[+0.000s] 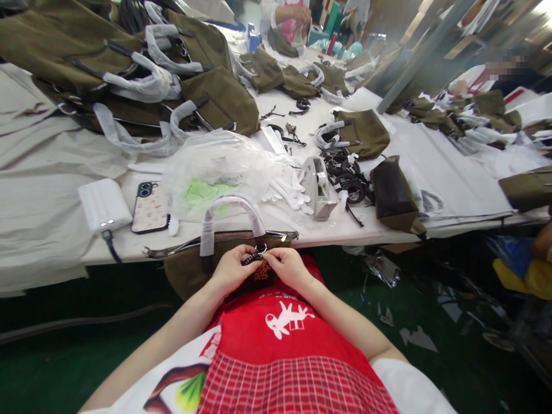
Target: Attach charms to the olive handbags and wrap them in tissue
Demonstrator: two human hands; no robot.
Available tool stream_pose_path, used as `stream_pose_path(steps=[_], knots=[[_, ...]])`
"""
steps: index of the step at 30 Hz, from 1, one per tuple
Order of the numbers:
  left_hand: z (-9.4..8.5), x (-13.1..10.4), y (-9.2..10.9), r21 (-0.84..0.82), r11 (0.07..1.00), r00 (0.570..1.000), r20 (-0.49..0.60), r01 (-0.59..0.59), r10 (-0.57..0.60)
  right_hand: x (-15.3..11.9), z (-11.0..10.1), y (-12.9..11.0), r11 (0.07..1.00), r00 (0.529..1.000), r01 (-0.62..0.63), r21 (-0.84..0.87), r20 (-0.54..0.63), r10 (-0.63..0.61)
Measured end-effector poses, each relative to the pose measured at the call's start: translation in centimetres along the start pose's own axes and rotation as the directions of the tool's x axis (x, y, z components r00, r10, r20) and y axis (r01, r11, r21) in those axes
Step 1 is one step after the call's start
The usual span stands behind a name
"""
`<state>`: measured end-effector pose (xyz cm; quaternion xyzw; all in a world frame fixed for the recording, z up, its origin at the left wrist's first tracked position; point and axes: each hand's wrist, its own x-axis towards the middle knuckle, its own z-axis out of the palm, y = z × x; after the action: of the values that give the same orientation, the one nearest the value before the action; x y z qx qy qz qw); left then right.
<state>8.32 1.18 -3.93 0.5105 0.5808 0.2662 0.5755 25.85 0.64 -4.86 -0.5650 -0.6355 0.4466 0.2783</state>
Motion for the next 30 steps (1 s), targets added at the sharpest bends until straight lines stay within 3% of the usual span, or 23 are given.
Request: stream_pose_path(steps=[6,9,13,16,18,22,26,30], knots=[[-0.4,0.0,0.1,0.097,0.986,0.990,0.035,-0.138,0.135,0.0,0.4,0.2,0.990,0.997,-0.080,0.114,0.010,0.080],[-0.7,0.1,0.2,0.097,0.984,0.987,0.064,-0.151,0.145,0.2,0.3,0.1,0.963,0.993,-0.121,0.241,0.038,0.115],[-1.1,0.5,0.1,0.066,0.990,0.992,0.005,-0.127,0.127,0.3,-0.1,0.0,0.878,0.978,-0.207,0.432,0.115,0.174],[-1.4,0.7,0.1,0.058,0.982,0.981,-0.065,-0.181,0.185,0.4,-0.4,0.0,0.855,0.968,-0.246,0.457,0.160,0.193],[-1.6,0.8,0.1,0.145,0.955,0.961,-0.067,-0.257,0.269,0.4,-0.6,-0.1,0.846,0.962,-0.264,0.464,0.186,0.198],[-1.6,0.4,0.3,0.408,0.831,0.915,0.036,-0.380,0.401,0.4,-0.7,-0.3,0.815,0.952,-0.298,0.498,0.217,0.215],[-0.8,0.1,0.2,0.551,0.753,0.906,0.014,-0.360,0.423,0.5,-0.7,-0.3,0.804,0.954,-0.289,0.519,0.220,0.201],[-0.1,0.0,-0.1,0.517,0.799,0.926,-0.031,-0.307,0.376,0.4,-0.6,0.0,0.815,0.946,-0.313,0.487,0.231,0.226]])
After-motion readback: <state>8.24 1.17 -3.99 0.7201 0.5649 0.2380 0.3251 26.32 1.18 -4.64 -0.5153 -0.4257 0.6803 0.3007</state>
